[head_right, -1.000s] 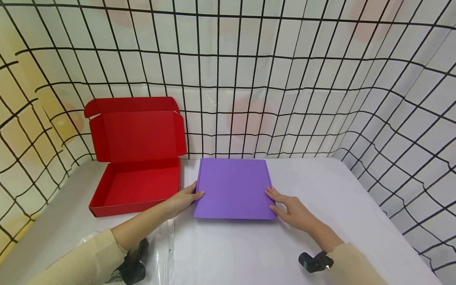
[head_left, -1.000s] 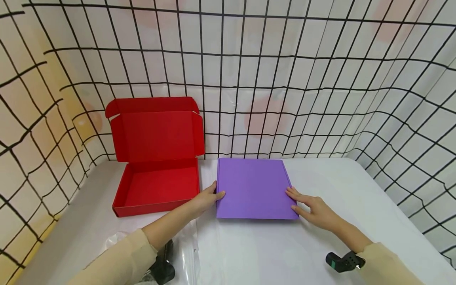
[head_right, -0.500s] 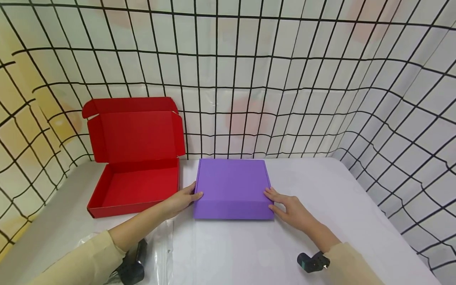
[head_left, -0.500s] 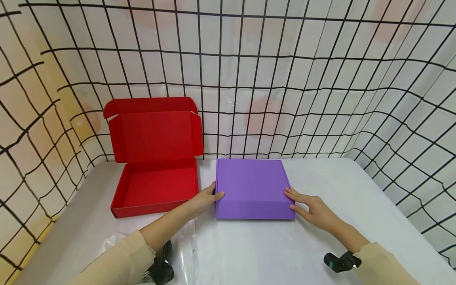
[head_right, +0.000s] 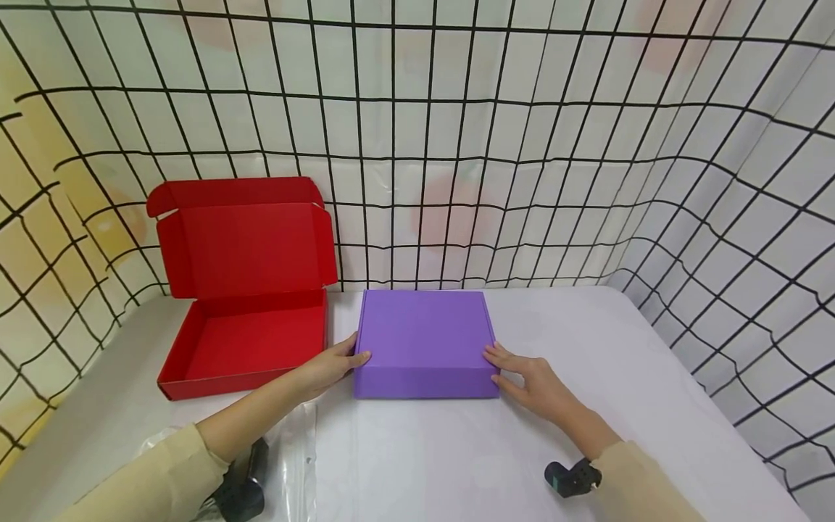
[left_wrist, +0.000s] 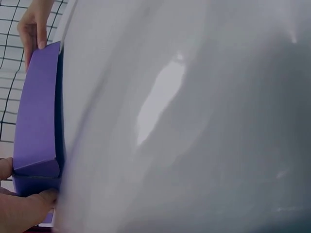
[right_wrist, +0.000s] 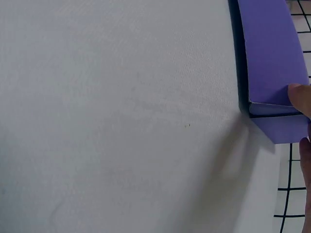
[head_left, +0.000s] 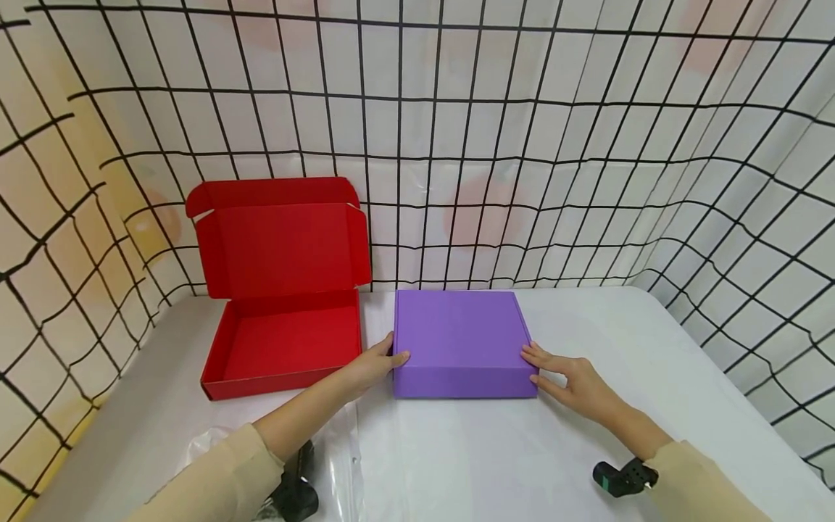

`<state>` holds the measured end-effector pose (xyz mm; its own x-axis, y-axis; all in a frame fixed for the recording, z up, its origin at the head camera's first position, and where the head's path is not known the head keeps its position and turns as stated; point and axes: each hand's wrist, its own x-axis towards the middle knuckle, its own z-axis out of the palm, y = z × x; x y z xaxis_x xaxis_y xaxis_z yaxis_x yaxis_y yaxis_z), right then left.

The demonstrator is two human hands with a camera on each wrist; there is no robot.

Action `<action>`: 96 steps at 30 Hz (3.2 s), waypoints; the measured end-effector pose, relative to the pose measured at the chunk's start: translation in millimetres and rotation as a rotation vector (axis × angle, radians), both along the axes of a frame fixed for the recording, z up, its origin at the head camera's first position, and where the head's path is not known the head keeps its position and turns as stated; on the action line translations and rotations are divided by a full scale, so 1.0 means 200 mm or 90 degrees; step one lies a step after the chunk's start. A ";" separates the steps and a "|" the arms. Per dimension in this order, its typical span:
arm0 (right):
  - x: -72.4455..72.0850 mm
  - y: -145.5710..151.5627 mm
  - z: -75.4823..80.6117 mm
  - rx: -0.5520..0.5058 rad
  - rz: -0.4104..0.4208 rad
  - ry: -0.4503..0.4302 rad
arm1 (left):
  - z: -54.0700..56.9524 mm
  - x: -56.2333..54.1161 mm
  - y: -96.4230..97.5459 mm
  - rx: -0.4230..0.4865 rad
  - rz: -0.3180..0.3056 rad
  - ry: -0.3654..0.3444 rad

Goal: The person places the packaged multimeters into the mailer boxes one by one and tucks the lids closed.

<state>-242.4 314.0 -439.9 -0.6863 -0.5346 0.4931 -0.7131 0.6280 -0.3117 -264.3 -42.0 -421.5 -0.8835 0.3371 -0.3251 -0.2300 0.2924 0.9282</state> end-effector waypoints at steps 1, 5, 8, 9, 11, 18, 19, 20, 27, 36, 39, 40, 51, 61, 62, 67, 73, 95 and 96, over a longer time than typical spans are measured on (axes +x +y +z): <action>0.00 0.00 0.00 0.001 0.000 -0.002 | 0.00 0.00 0.00 -0.001 0.001 0.000; 0.00 0.01 -0.03 -0.008 -0.002 0.020 | -0.01 0.00 0.00 -0.006 -0.002 0.000; 0.00 0.00 -0.05 -0.016 -0.005 0.064 | -0.02 0.01 0.00 -0.006 -0.003 0.002; 0.00 0.00 -0.06 -0.016 -0.007 0.077 | -0.01 0.01 0.00 -0.006 -0.003 0.003; -0.01 -0.01 -0.06 -0.017 -0.006 0.101 | -0.01 0.01 0.00 -0.008 0.001 0.002; -0.01 0.00 -0.08 -0.015 -0.008 0.111 | -0.01 0.01 0.00 -0.014 0.005 -0.001; -0.01 0.00 -0.08 -0.020 -0.007 0.106 | -0.01 0.01 0.00 -0.015 0.005 -0.002; 0.00 0.00 -0.09 -0.025 -0.008 0.105 | -0.01 0.01 0.00 -0.018 0.004 -0.003; 0.00 -0.01 -0.12 -0.037 -0.034 0.152 | 0.00 0.01 0.00 -0.024 0.000 0.006; 0.02 -0.01 -0.10 -0.024 -0.036 0.179 | -0.01 0.00 0.00 -0.012 -0.006 0.006; 0.02 -0.01 -0.10 -0.014 -0.037 0.185 | -0.01 0.00 0.00 -0.012 -0.004 0.007; 0.01 -0.02 -0.10 -0.012 -0.036 0.184 | -0.01 0.00 -0.01 -0.010 -0.002 0.006; 0.02 -0.01 -0.09 0.029 -0.006 0.169 | -0.02 0.00 -0.01 -0.018 -0.007 0.011; -0.01 -0.02 -0.07 0.077 -0.027 0.108 | -0.01 0.01 -0.02 -0.013 -0.012 0.021; -0.02 -0.02 -0.07 0.070 -0.022 0.115 | -0.01 0.01 -0.01 -0.013 -0.012 0.021; -0.03 -0.03 -0.07 0.047 -0.005 0.158 | -0.01 0.01 -0.02 -0.003 -0.011 0.021; -0.02 -0.03 -0.07 0.064 -0.021 0.125 | -0.02 0.01 -0.02 -0.020 -0.002 0.018; -0.02 -0.11 0.02 -0.056 -0.133 -0.121 | -0.03 0.02 -0.02 -0.025 -0.006 0.037; -0.03 -0.12 0.03 -0.060 -0.148 -0.147 | -0.03 0.02 -0.02 -0.024 -0.006 0.036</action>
